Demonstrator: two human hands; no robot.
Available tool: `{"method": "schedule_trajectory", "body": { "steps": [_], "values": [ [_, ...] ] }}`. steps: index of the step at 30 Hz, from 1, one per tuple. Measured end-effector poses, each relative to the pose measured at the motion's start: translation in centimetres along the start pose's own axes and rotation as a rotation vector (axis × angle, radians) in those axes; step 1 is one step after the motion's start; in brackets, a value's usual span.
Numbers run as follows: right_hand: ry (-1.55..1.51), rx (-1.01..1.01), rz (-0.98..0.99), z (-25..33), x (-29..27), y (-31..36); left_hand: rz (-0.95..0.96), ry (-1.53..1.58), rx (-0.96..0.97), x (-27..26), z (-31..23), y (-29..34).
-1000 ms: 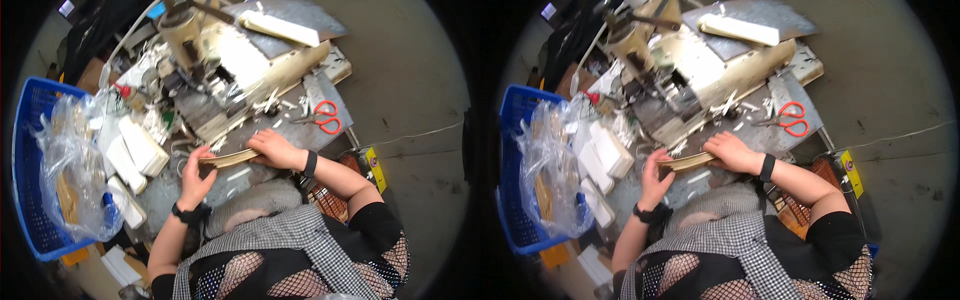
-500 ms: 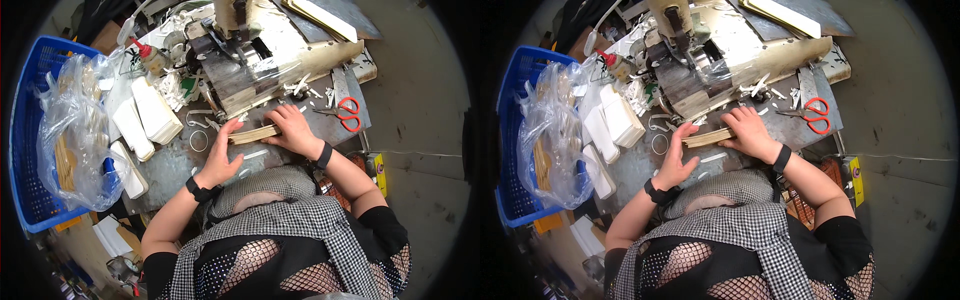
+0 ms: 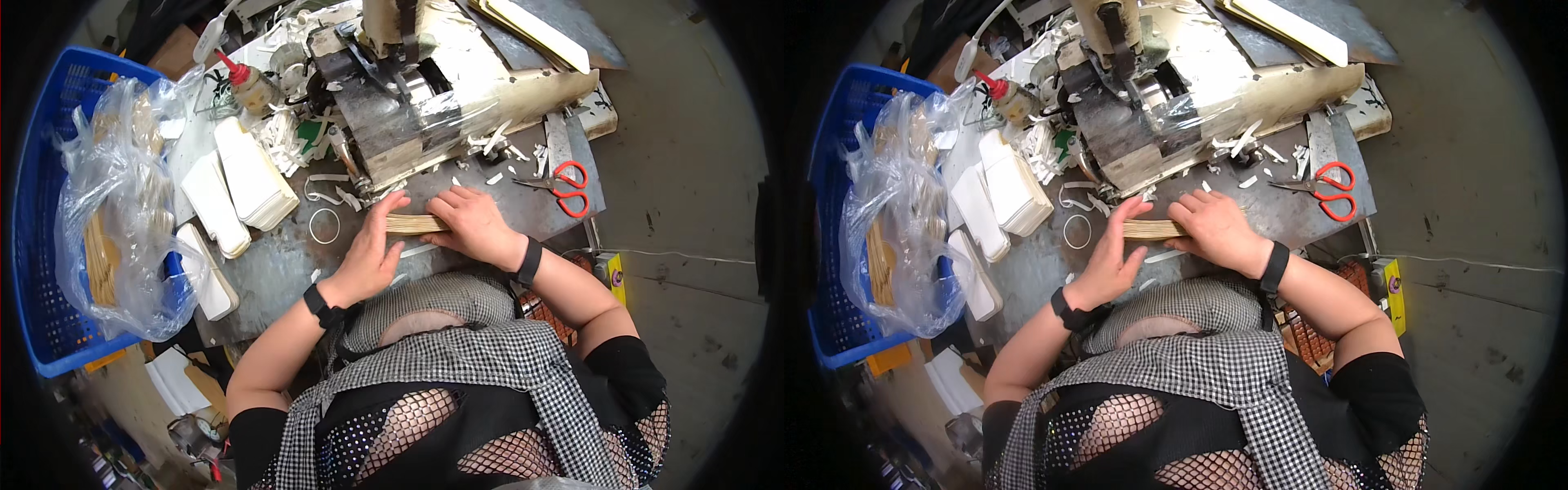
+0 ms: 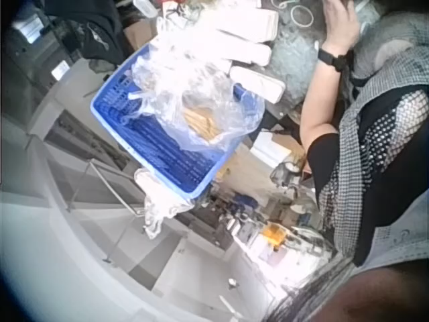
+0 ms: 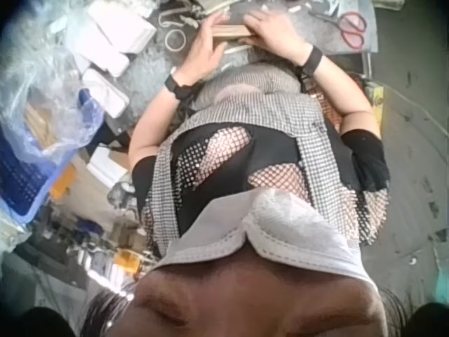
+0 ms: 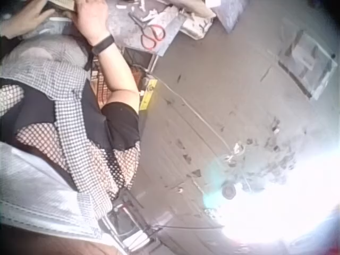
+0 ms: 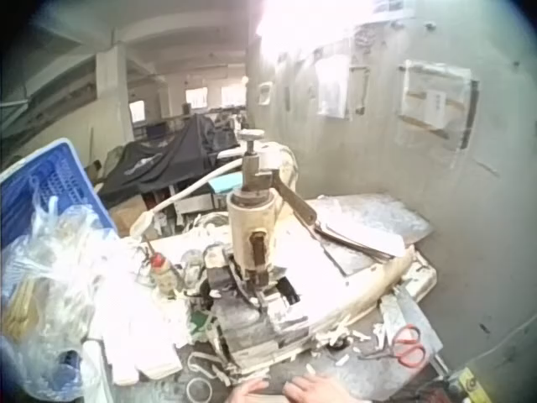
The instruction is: Using a machine to bevel or trim the edges of shoe insole components and then counting/stacking them.
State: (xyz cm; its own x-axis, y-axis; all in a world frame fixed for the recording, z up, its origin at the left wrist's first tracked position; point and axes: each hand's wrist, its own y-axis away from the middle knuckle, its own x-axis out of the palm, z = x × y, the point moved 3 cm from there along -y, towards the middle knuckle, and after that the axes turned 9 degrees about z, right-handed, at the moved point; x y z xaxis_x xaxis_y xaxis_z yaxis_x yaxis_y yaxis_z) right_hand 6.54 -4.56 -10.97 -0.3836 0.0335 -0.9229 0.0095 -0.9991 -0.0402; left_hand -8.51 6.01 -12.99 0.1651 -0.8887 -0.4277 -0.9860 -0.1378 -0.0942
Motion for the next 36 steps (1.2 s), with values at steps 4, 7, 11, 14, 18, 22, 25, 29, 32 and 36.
{"method": "schedule_trajectory", "body": {
  "steps": [4,7,11,14,18,22,25,29,32,36],
  "values": [
    [0.026,-0.027,0.021,-0.5,1.6,0.1,-0.022,0.051,-0.022,0.8,0.6,0.0],
    [-0.063,0.024,0.205,-1.6,0.9,0.2,0.195,0.240,-0.198,-0.6,0.7,-0.1],
    [-1.135,0.229,0.275,-0.2,-2.4,-0.1,0.160,0.987,-0.062,-4.3,-1.1,-0.7],
    [-1.634,0.345,0.346,2.3,-3.8,-2.1,-0.089,1.177,0.287,-3.3,-3.5,-2.2],
    [-1.456,0.202,0.265,3.3,-2.2,-3.3,-0.251,1.238,0.111,-3.4,-5.1,-3.3],
    [-1.083,0.298,0.022,-0.4,-7.0,-4.9,-0.403,1.214,0.154,-4.5,-4.3,-1.6],
    [-0.669,0.249,-0.271,-2.6,-9.0,-6.7,-0.341,1.253,0.020,-4.1,-3.8,-1.2],
    [-0.492,0.267,-0.227,-3.8,-9.0,-8.8,-0.369,1.266,0.024,-3.9,-3.5,-1.2],
    [-0.460,0.266,-0.155,-3.8,-8.8,-9.3,-0.363,1.248,0.037,-4.1,-3.3,-1.1],
    [-0.426,0.216,-0.270,-4.5,-9.7,-8.9,-0.371,1.230,0.027,-4.4,-3.1,-1.1]
  ]
}}
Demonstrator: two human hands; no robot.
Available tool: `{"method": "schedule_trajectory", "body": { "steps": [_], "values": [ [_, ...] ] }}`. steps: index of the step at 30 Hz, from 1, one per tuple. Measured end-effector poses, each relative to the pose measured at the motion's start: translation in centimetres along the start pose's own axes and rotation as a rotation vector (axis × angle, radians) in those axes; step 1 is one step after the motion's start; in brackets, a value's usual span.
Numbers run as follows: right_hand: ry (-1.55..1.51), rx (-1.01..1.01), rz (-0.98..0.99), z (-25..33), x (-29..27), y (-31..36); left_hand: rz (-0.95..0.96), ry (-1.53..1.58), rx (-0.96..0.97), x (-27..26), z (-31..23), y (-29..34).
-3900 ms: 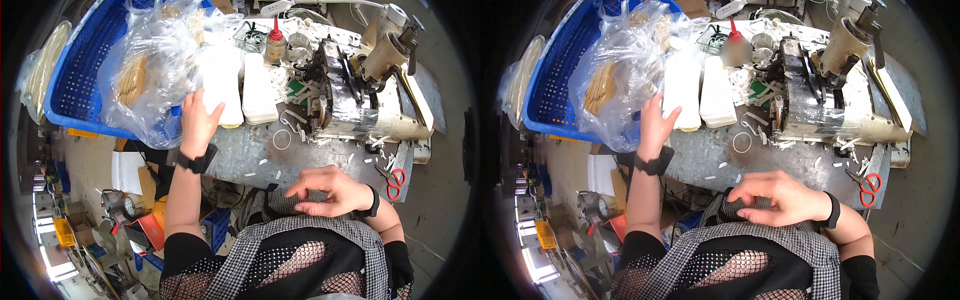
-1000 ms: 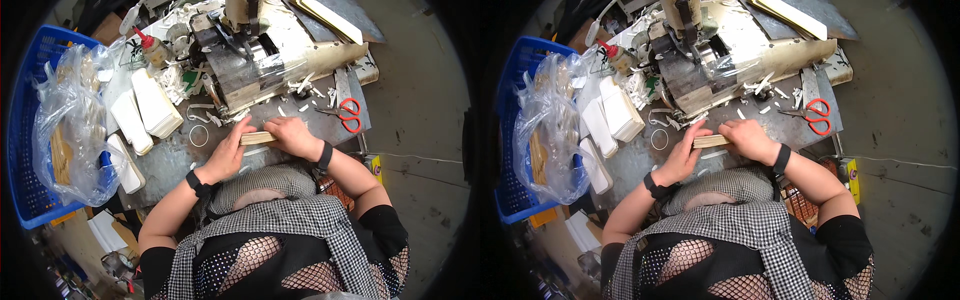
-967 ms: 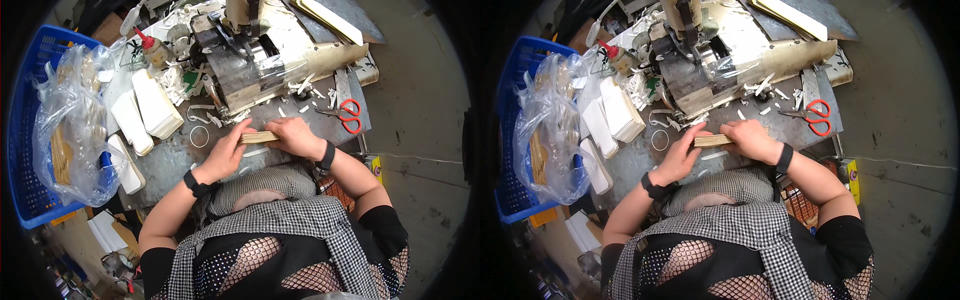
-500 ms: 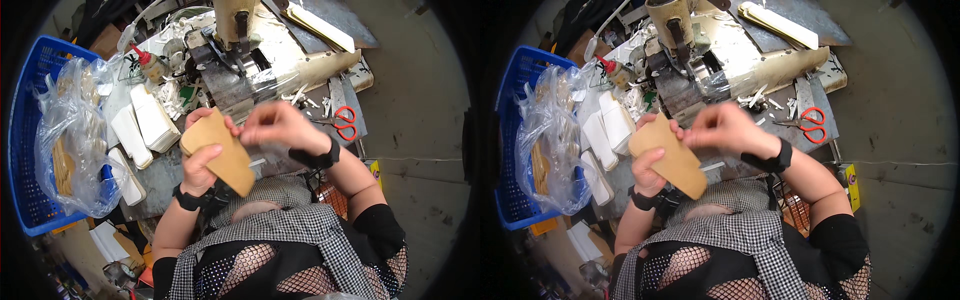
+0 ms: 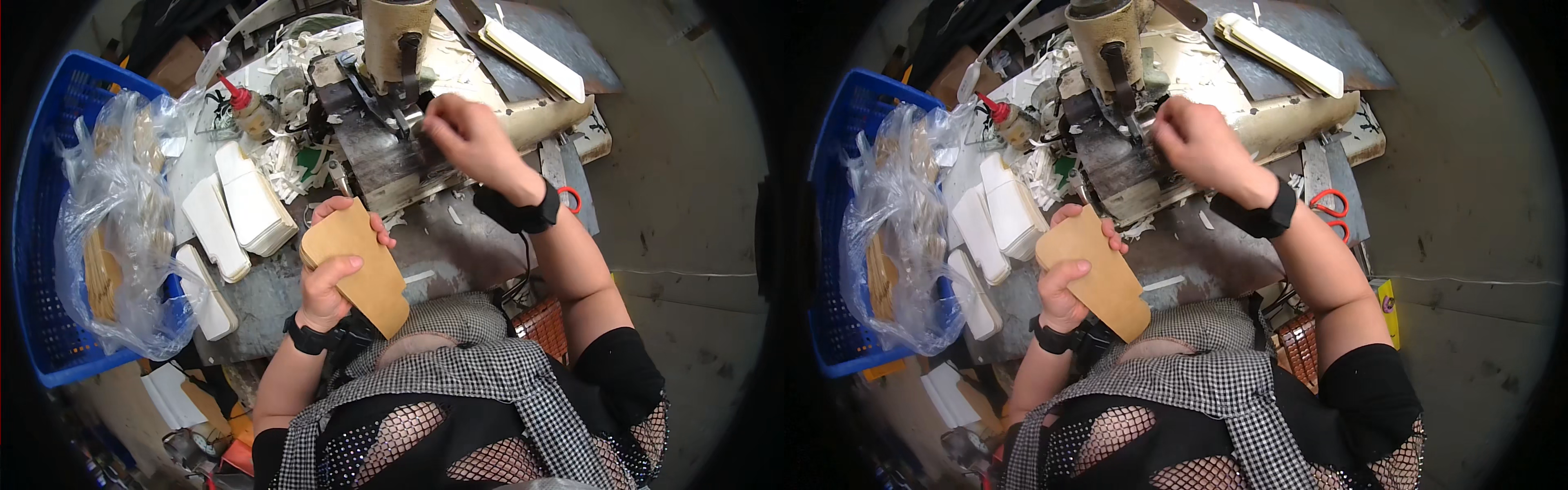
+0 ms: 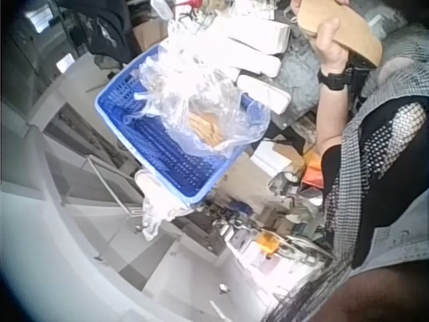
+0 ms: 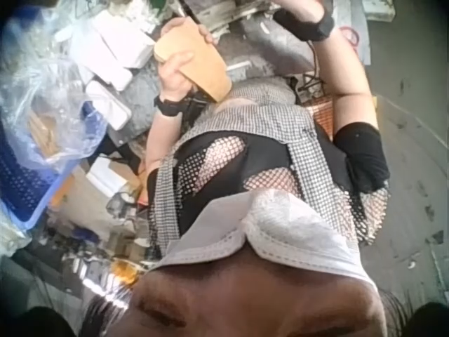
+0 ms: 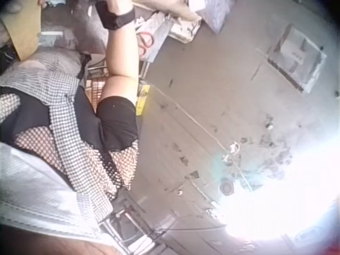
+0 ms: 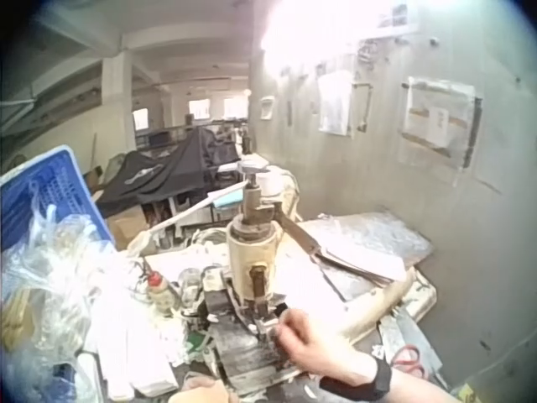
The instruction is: Using a machine to bevel or trim the edges of shoe insole components and then counting/stacking them.
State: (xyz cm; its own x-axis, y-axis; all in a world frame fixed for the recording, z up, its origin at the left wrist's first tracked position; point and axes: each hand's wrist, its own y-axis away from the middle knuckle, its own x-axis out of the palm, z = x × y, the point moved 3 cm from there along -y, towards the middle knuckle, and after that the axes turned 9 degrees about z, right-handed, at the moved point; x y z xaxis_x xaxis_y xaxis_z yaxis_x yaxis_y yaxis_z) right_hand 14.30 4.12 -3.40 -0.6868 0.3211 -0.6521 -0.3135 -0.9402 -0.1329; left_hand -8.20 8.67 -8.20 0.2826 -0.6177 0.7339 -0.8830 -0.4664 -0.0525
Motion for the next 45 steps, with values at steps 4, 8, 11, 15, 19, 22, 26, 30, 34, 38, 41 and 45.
{"method": "schedule_trajectory", "body": {
  "steps": [4,8,11,15,19,22,26,30,34,38,41,45],
  "values": [
    [0.040,-0.046,-0.318,-0.8,-4.4,-0.8,-0.006,0.015,-0.015,0.2,0.0,0.0],
    [0.156,-0.037,-0.101,0.0,-2.3,2.1,0.015,-0.002,-0.005,-0.1,0.2,-0.1],
    [0.125,-0.131,-0.052,-0.8,1.3,3.5,0.008,0.001,-0.026,0.2,0.3,-0.2],
    [0.028,-0.080,-0.195,-1.3,1.0,3.0,-0.018,-0.001,-0.035,0.6,0.5,-0.2],
    [0.038,-0.144,-0.247,0.6,0.6,4.0,0.002,-0.026,0.001,0.1,-0.1,-0.1],
    [-0.323,-0.118,0.236,3.3,0.8,6.3,0.025,0.046,0.031,1.0,-0.7,-0.5],
    [-1.070,-0.017,0.883,4.9,4.2,9.4,0.079,0.238,0.107,3.3,-1.6,-2.3],
    [-1.040,0.008,0.800,5.0,4.6,10.3,0.256,0.014,-0.104,3.6,-2.0,-2.5],
    [-1.128,0.301,0.758,3.6,4.9,11.0,0.526,-0.554,-0.170,3.5,-2.7,-1.1],
    [-1.249,0.756,0.727,2.5,5.5,12.2,0.756,-1.167,-0.248,6.2,-3.5,-0.2],
    [-1.197,0.596,0.740,3.2,5.6,11.9,0.732,-1.457,-0.323,6.7,-3.1,-0.1],
    [-1.141,0.476,0.753,4.5,5.1,11.7,0.791,-1.581,-0.303,6.8,-2.6,-0.4]
  ]
}}
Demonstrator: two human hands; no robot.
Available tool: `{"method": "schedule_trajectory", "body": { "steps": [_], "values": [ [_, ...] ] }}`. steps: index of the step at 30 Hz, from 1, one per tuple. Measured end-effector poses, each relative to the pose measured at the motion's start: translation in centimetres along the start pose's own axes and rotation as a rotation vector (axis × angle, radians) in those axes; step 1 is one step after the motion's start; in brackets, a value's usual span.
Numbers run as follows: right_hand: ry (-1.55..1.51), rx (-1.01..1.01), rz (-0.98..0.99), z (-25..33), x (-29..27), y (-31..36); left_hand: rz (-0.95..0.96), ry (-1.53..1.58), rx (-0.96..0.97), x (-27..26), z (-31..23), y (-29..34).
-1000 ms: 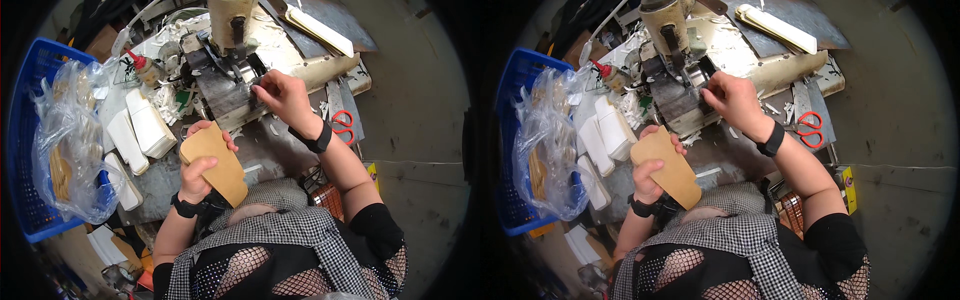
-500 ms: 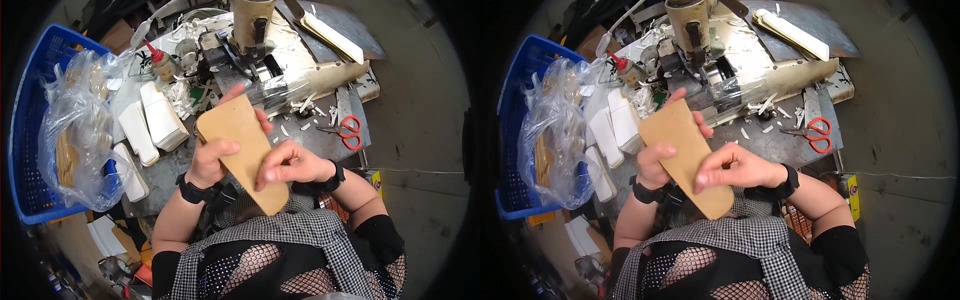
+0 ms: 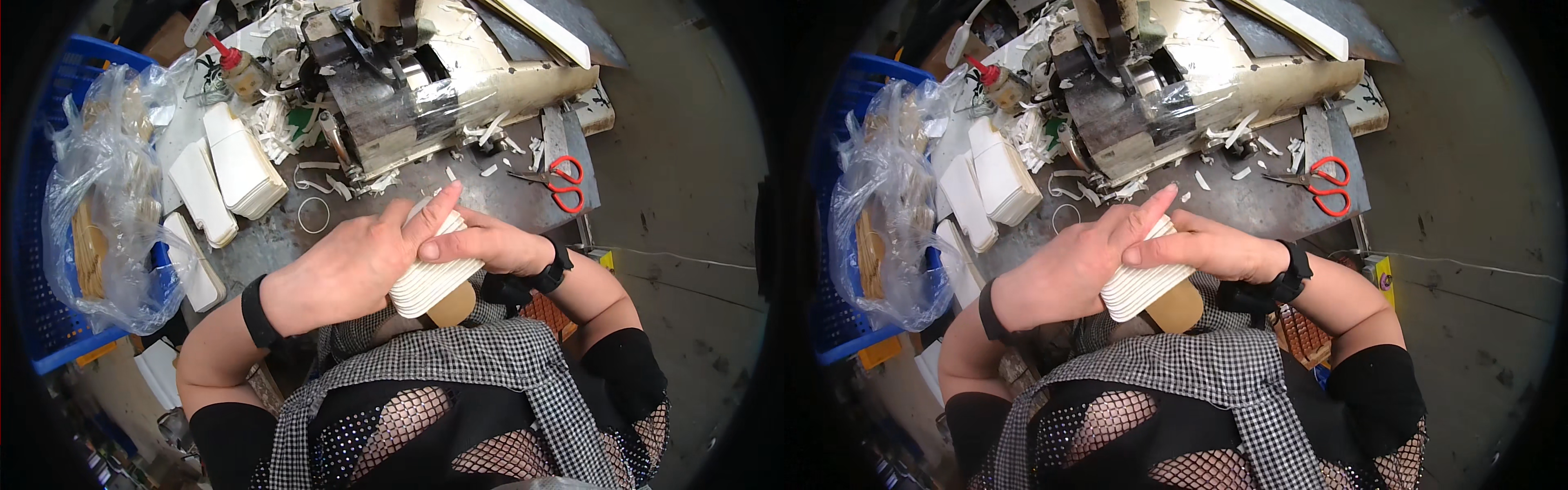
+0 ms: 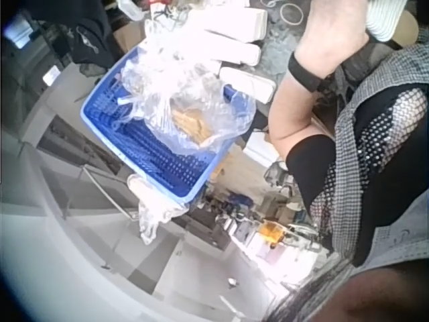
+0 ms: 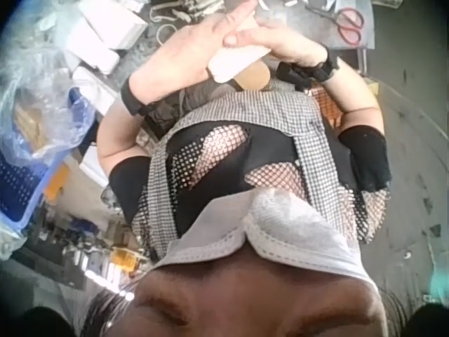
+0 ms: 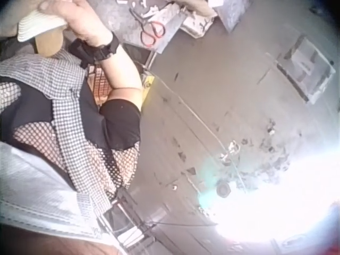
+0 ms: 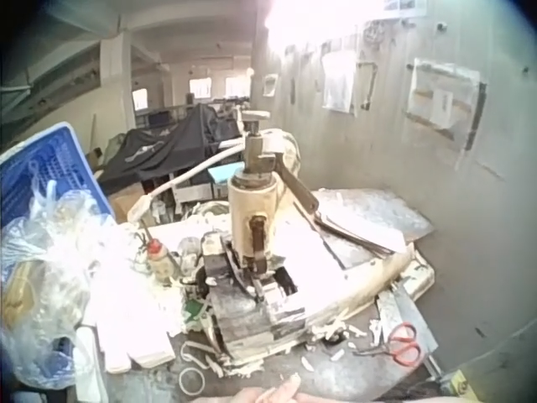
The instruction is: Using a machine to bevel or trim the edges of shoe insole components and then counting/stacking them.
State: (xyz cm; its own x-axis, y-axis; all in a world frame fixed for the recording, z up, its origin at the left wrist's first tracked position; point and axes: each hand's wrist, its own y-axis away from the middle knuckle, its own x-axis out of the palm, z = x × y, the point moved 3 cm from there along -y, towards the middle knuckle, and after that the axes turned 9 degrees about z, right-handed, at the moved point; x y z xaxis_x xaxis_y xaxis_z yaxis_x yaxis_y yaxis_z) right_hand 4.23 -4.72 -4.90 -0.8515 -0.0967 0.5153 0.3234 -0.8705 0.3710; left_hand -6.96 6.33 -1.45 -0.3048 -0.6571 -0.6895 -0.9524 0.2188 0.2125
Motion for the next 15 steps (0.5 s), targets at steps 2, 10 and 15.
{"method": "schedule_trajectory", "body": {
  "steps": [2,10,15],
  "values": [
    [0.013,-0.064,-0.004,-0.4,-0.1,0.1,0.118,0.047,-0.051,-0.2,0.4,-0.2],
    [0.149,-0.279,-0.049,-0.7,-0.5,0.6,0.025,0.166,0.168,-1.2,1.4,-0.6],
    [0.067,-0.364,-0.168,0.2,-1.7,0.8,-0.149,1.056,0.180,-1.1,5.2,0.5]
  ]
}}
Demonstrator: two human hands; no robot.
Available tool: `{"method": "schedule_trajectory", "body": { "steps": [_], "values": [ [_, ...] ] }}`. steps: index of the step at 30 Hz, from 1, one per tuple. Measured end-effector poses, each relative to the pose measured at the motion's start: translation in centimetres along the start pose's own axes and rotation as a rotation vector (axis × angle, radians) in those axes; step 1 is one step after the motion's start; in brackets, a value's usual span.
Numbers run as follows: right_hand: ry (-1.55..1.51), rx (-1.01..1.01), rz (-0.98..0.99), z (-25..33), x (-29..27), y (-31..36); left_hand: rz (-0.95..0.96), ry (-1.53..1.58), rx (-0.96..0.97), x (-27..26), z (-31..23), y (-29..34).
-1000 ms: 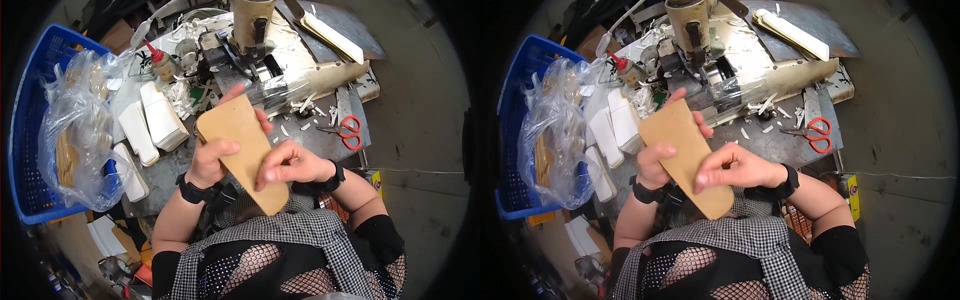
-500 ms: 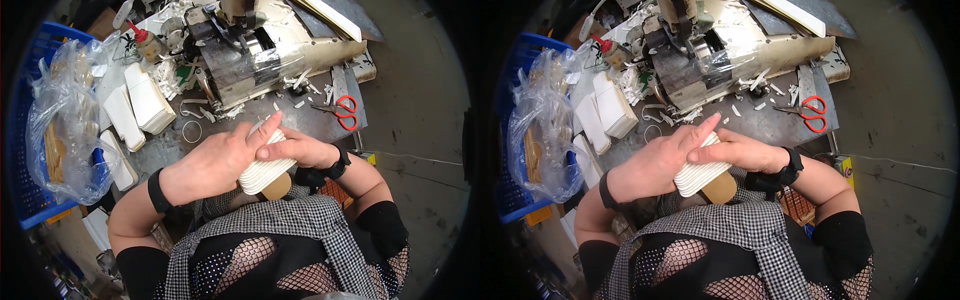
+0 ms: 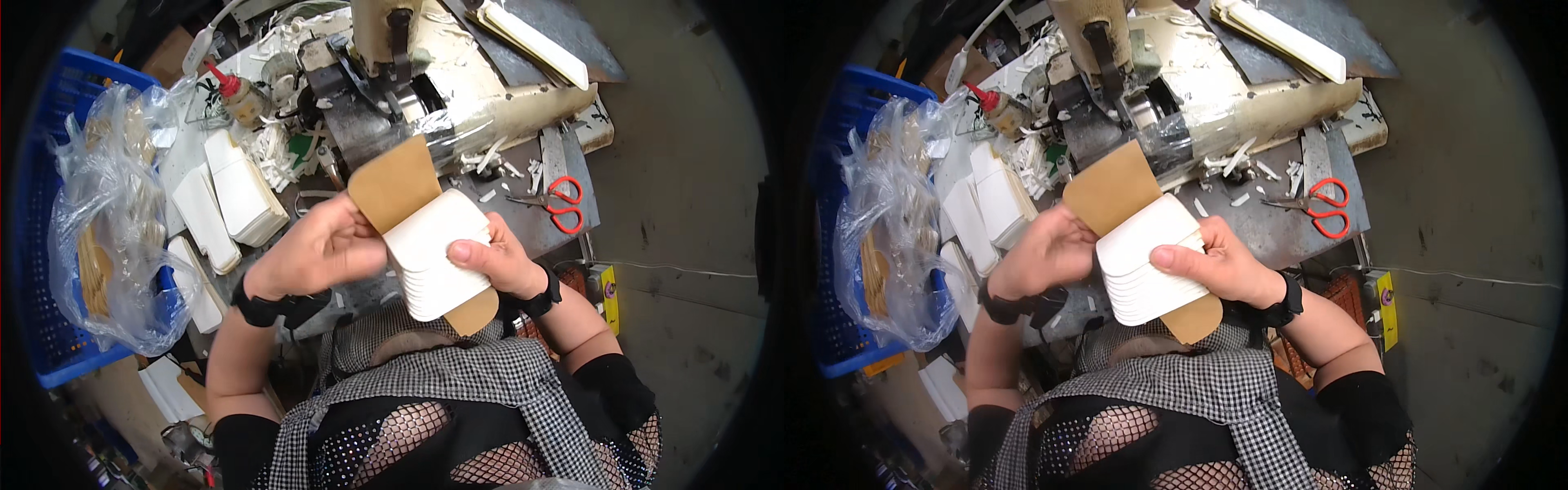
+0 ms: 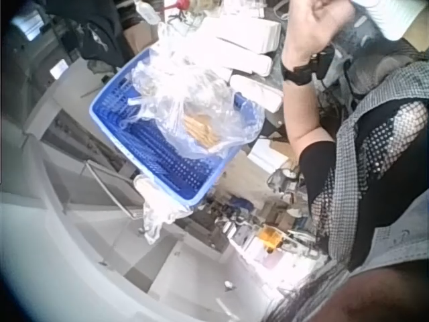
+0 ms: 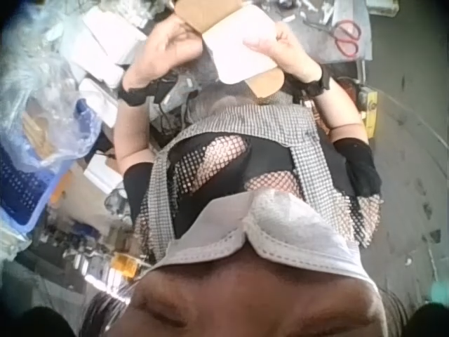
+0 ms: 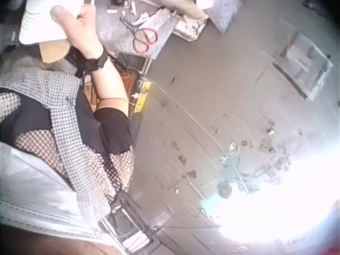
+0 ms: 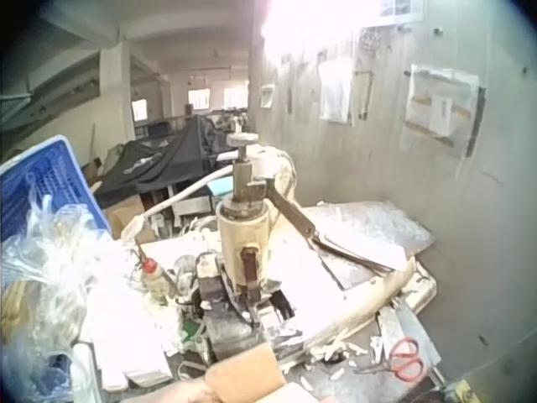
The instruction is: Using a machine to bevel or trim the edges of shoe insole components and then counting/stacking them.
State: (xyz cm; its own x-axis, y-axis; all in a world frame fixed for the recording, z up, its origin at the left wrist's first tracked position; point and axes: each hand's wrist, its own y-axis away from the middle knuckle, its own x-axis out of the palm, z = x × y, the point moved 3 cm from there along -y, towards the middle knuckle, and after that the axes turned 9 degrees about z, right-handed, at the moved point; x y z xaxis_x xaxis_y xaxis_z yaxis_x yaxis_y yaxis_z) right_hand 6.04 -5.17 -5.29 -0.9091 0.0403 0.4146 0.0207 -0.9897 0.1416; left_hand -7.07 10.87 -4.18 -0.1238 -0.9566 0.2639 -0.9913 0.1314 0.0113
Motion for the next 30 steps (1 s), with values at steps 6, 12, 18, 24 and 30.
{"method": "schedule_trajectory", "body": {
  "steps": [6,12,18,24,30],
  "values": [
    [-0.111,-0.020,-0.065,-0.6,-1.2,-1.5,-0.451,0.044,-0.081,-2.0,2.7,-0.5],
    [-0.264,-0.005,-0.104,-0.5,-1.6,-2.8,-0.559,-0.017,-0.123,-3.0,2.1,-0.7],
    [0.064,-0.013,-0.216,3.2,-4.5,-1.0,-0.495,-0.036,-0.155,-2.1,1.2,-2.5],
    [0.250,-0.120,-0.007,4.7,-1.8,1.2,-0.050,-0.674,0.434,1.0,-2.3,-3.1],
    [0.071,0.074,0.023,0.9,-1.7,-1.1,-0.587,-0.981,0.248,-1.1,5.1,0.2]
  ]
}}
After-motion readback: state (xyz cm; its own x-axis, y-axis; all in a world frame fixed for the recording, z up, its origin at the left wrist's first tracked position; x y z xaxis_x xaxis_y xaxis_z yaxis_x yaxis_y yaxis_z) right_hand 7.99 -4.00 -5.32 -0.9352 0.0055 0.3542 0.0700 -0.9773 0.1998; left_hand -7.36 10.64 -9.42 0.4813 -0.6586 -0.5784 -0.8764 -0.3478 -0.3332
